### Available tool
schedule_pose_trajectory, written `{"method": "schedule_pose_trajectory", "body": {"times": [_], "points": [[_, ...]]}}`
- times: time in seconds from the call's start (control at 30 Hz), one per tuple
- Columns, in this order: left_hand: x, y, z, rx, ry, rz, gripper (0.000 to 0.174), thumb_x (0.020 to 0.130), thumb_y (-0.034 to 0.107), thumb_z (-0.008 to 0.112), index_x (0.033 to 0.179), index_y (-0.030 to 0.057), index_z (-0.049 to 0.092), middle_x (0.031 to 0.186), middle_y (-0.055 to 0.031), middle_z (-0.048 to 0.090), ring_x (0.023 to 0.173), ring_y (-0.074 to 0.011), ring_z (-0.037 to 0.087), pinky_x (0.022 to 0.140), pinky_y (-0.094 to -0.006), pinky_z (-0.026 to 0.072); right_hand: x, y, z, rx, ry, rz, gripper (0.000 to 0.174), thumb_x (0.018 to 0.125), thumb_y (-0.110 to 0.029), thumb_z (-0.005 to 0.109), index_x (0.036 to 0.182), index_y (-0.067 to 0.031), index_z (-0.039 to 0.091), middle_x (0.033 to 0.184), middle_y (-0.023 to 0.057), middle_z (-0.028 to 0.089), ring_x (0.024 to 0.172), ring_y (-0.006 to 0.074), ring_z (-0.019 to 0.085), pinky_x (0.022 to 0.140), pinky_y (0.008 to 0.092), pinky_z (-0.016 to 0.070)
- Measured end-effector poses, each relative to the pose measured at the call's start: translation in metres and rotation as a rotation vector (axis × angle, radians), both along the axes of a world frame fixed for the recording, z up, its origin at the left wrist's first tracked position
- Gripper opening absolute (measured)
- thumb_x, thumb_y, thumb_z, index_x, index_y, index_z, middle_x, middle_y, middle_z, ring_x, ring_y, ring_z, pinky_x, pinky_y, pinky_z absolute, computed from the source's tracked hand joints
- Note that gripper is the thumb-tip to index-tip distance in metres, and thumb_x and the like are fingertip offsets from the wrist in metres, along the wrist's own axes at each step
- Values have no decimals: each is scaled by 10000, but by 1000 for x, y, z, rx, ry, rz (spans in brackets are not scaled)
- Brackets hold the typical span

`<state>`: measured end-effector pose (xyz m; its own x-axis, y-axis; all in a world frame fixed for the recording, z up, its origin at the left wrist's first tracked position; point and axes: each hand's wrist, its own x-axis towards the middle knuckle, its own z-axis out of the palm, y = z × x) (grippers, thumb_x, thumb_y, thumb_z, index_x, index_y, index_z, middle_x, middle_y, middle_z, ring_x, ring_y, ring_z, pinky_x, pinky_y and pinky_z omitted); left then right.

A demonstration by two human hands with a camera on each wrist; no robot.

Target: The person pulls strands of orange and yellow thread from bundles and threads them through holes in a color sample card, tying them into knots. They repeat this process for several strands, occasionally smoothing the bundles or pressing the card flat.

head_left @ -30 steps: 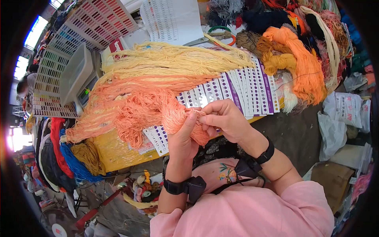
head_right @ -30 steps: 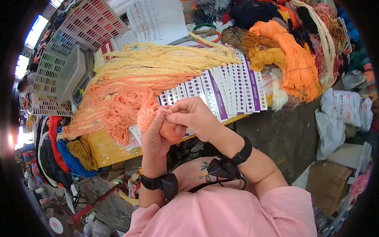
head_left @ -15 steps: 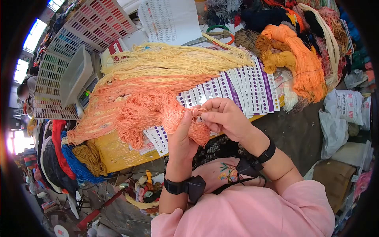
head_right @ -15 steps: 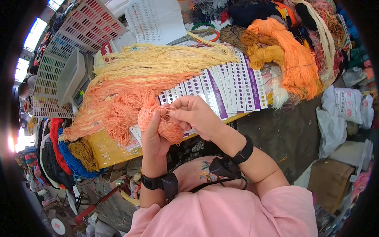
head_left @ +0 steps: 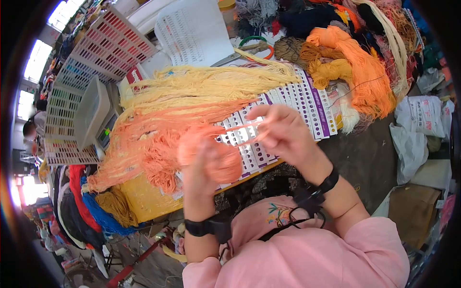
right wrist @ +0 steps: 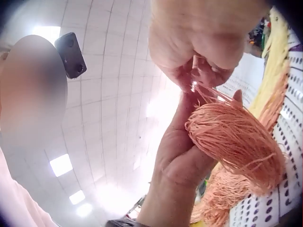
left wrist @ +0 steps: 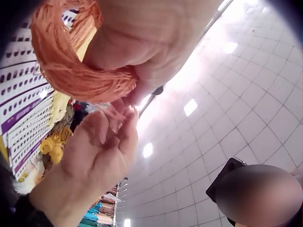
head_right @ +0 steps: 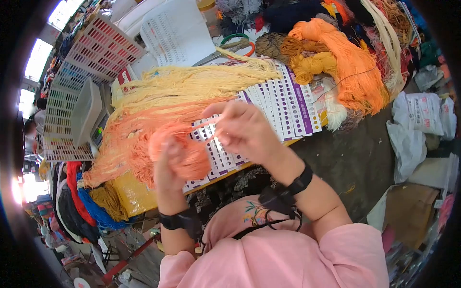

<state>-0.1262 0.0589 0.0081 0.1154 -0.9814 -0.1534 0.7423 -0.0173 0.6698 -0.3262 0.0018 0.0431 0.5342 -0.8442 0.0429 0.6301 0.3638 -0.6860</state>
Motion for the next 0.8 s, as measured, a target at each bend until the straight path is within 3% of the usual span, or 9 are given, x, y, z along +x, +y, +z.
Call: {"method": "schedule_pose_trajectory", "body": {"times": [0.1, 0.2, 0.3, 0.33, 0.47, 0.53, 0.57, 0.63, 0.8], "points": [[62, 3, 1, 122, -385, 395, 161, 813, 102, 433, 937, 13, 485, 746, -12, 501, 714, -111, 501, 664, -198, 408, -51, -26, 1, 157, -227, -77, 136, 787, -69, 466, 660, -21, 483, 647, 47, 466, 533, 84, 447, 493, 217, 417], [271, 37, -67, 4, 384, 31, 126, 841, 92, 338, 852, 21, 442, 562, 25, 409, 457, -54, 438, 463, -177, 403, -155, -71, -15, -32, 100, -312, 150, 773, -76, 458, 645, -1, 478, 572, 45, 435, 533, 127, 433, 656, 308, 433], [268, 40, -39, 402, -503, 527, 130, 839, 101, 366, 876, 12, 453, 505, 63, 378, 416, -28, 382, 411, -153, 340, -279, -119, -7, -110, 207, -939, 112, 745, -33, 452, 644, -4, 494, 569, 53, 454, 557, 148, 455, 695, 313, 436], [263, 30, -32, 315, -330, 398, 146, 841, 108, 375, 901, 0, 453, 513, 61, 387, 412, -27, 378, 404, -152, 340, -292, -122, -2, -207, 208, -1014, 101, 745, -36, 455, 661, -7, 502, 585, 56, 466, 582, 149, 469, 704, 308, 436], [233, -18, -13, -41, 379, -112, 242, 847, 134, 410, 1000, -49, 450, 549, 52, 423, 392, -23, 361, 377, -148, 340, -228, -136, 9, -402, 198, -1087, 100, 760, -65, 466, 723, -12, 543, 729, 67, 541, 733, 144, 515, 727, 267, 422], [118, -66, -11, 221, 55, 190, 288, 856, 159, 406, 1046, -55, 420, 554, 55, 409, 400, -12, 360, 347, -146, 321, -144, -123, -8, -639, 970, -900, 100, 750, -82, 509, 795, -35, 585, 798, 44, 564, 760, 136, 517, 716, 238, 406], [81, -86, -25, 113, 547, -316, 256, 847, 139, 423, 1025, -43, 449, 597, 40, 456, 423, -4, 371, 344, -131, 309, -115, -123, -31, -388, 809, -715, 67, 716, -80, 556, 750, -38, 595, 766, 38, 567, 726, 120, 516, 696, 228, 404], [2, -109, -29, 373, -110, -294, 320, 777, 120, 535, 1045, -30, 446, 750, -32, 539, 492, -32, 435, 395, -170, 379, -76, -122, -71, -185, 953, -482, 50, 650, -53, 592, 686, -18, 599, 606, 41, 563, 568, 108, 525, 554, 234, 421], [-112, -142, -73, 588, -359, -467, 136, 771, 38, 515, 891, -26, 511, 761, -105, 558, 580, -148, 540, 480, -231, 451, -44, -110, -138, -767, 1290, -750, 36, 605, -37, 581, 610, -15, 554, 572, 79, 509, 531, 185, 491, 502, 290, 384]]}}
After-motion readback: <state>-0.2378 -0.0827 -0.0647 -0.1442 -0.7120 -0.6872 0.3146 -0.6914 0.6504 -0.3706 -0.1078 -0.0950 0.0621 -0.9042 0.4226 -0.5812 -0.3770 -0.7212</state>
